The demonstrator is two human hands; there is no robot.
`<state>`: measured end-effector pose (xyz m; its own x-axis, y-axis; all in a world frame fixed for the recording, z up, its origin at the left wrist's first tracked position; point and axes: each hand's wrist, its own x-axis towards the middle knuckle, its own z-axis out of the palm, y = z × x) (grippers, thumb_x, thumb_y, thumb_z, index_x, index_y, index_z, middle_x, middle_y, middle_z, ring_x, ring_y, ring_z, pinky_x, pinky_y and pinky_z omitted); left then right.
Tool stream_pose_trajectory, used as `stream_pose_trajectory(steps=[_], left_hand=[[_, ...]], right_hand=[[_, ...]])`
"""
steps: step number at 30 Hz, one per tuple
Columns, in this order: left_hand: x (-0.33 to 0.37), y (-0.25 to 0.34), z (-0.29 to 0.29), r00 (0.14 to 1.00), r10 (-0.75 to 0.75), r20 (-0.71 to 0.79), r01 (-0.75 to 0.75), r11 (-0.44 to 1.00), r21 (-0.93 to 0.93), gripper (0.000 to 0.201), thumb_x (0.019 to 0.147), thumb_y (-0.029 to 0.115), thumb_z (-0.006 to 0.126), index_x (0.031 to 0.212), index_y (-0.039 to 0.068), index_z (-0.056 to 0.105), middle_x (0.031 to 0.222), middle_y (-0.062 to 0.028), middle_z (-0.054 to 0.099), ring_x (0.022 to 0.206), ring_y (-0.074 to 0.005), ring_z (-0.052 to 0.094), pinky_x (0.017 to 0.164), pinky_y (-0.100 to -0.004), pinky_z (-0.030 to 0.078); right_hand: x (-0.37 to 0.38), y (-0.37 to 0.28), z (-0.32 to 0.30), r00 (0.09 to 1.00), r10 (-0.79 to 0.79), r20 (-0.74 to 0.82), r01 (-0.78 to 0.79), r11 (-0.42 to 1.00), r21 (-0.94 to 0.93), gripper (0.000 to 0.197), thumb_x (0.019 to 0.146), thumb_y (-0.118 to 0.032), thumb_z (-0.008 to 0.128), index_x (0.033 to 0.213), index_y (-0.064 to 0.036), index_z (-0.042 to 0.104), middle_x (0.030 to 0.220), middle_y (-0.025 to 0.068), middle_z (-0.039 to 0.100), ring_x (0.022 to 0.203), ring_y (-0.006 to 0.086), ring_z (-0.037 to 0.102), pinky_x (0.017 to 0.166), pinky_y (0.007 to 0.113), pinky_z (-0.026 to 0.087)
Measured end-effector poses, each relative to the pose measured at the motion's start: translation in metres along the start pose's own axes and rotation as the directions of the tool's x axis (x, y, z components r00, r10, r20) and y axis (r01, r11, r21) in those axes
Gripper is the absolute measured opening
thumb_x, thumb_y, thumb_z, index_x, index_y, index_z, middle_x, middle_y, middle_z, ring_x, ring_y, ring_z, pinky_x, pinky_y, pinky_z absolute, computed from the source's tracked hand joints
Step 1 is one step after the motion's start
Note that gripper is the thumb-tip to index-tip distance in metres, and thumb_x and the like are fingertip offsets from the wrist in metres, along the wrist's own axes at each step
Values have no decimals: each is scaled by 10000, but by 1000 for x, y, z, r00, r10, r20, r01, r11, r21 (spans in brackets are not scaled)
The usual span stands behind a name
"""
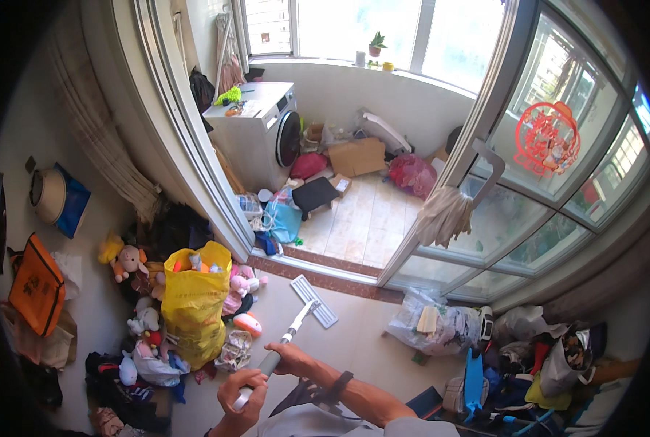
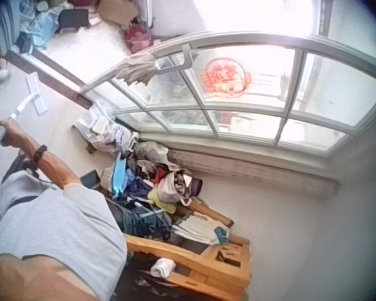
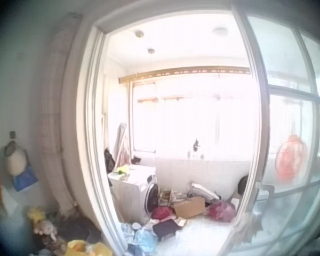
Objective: The person handles a large water bottle and a tea kettle in a kitchen, then uses a flat mop to wipe the floor across multiple rooms including a hallway and a bedroom.
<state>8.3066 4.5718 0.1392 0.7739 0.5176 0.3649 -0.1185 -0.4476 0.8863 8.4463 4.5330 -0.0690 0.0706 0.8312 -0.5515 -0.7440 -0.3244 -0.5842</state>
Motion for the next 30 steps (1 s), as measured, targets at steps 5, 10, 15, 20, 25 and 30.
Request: stream_pose_trajectory(steps=[5,10,15,20,25,30], left_hand=[[50,-12,6,971,175,163,-158,981,-115,293,739,-50,651,1023,-1,595,740,-106,652,663,-210,659,637,-313,538],[93,-25,11,948,283,148,-291,956,34,282,714,-63,666,980,16,618,707,-100,666,586,-187,661,554,-278,524],[115,-42,36,974,-99,-204,77,991,-113,135,781,-41,621,885,20,559,603,-100,610,467,-138,567,476,-279,492],[131,-58,59,903,-172,-393,161,985,-60,93,783,-36,581,869,-3,572,674,-105,586,567,-165,571,534,-285,490],[165,-40,87,889,-144,-435,190,980,64,104,806,23,580,909,11,576,734,-73,605,578,-133,586,533,-252,487],[175,-31,103,845,-215,-490,185,977,-111,115,818,24,576,929,14,548,728,-87,598,612,-141,589,529,-246,479]], right_hand=[[-4,-41,-12,990,137,40,-142,974,176,324,906,-312,629,924,-3,534,798,91,555,683,196,550,603,330,471],[23,-64,-39,983,179,50,-184,974,131,428,833,-180,715,1162,31,541,880,139,603,771,214,592,680,350,501],[25,-123,-46,934,297,200,-301,953,-7,707,753,78,685,1384,-37,389,718,32,517,684,101,544,607,280,484],[53,-148,-73,819,471,329,-526,844,101,496,782,-455,752,989,-97,478,733,39,567,620,137,593,550,232,524],[80,-148,-104,739,494,458,-613,775,153,390,806,-331,753,980,-79,511,791,29,581,691,149,605,577,237,531],[44,-187,-93,775,472,421,-549,832,78,440,817,-396,727,979,-80,468,742,44,445,534,144,491,442,246,452]])
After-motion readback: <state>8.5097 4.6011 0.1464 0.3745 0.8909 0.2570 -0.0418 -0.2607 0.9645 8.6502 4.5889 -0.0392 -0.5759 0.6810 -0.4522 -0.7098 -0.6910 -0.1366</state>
